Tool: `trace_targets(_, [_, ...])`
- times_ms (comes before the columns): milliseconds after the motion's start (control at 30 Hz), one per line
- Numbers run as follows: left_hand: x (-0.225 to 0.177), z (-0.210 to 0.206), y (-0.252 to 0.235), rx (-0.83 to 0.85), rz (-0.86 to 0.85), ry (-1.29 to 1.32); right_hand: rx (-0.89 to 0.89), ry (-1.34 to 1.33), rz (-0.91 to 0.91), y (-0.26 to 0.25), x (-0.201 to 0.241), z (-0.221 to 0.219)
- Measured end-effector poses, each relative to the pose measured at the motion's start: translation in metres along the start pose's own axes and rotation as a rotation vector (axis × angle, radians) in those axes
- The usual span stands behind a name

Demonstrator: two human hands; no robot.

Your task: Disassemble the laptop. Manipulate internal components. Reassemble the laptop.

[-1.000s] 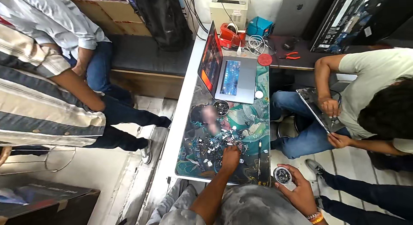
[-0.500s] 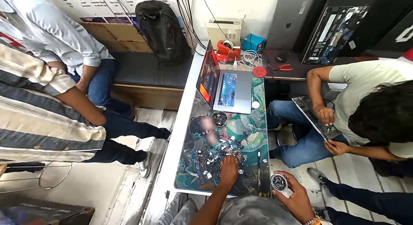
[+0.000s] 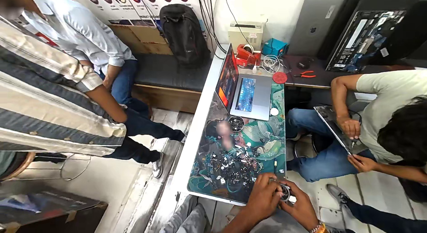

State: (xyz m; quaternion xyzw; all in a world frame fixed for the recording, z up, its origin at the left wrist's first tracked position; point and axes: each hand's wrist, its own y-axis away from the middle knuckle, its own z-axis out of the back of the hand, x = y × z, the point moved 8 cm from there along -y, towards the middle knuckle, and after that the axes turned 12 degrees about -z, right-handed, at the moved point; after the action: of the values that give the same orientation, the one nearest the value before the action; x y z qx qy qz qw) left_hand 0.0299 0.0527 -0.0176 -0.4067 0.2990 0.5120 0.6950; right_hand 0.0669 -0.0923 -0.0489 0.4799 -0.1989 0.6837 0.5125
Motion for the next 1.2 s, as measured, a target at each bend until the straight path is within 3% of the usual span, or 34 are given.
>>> trace_targets(133, [0.000, 0.001, 0.000, 0.018, -0.004, 0.055, 0.003, -0.028, 0.026, 0.004, -0.002, 0.000])
trace_targets(233, [0.017, 0.012, 0.007, -0.089, 0.023, 0.109, 0.016, -0.075, 0.005, 0.005, -0.004, 0.002])
trace_targets(333, [0.077, 0.037, 0.036, -0.272, 0.249, 0.018, 0.009, -0.115, -0.038, 0.006, -0.011, 0.007])
trace_targets(467, [0.176, 0.078, 0.107, -0.433, 0.589, -0.309, 0.006, -0.140, -0.077, 0.012, -0.016, 0.013])
trace_targets(600, [0.203, 0.084, 0.126, -0.340, 0.596, -0.579, -0.010, -0.107, -0.104, 0.018, -0.023, 0.021])
trace_targets(767, [0.227, 0.095, 0.121, -0.493, 0.793, -0.573, -0.031, -0.094, -0.103, 0.022, -0.018, 0.030])
trace_targets(967, [0.243, 0.070, 0.090, -0.370, 0.648, -0.607, -0.034, -0.077, -0.100, 0.033, -0.022, 0.044])
trace_targets(1200, [0.231, 0.026, 0.071, -0.159, 0.516, -0.571, -0.028, -0.081, -0.107, 0.031, -0.021, 0.043])
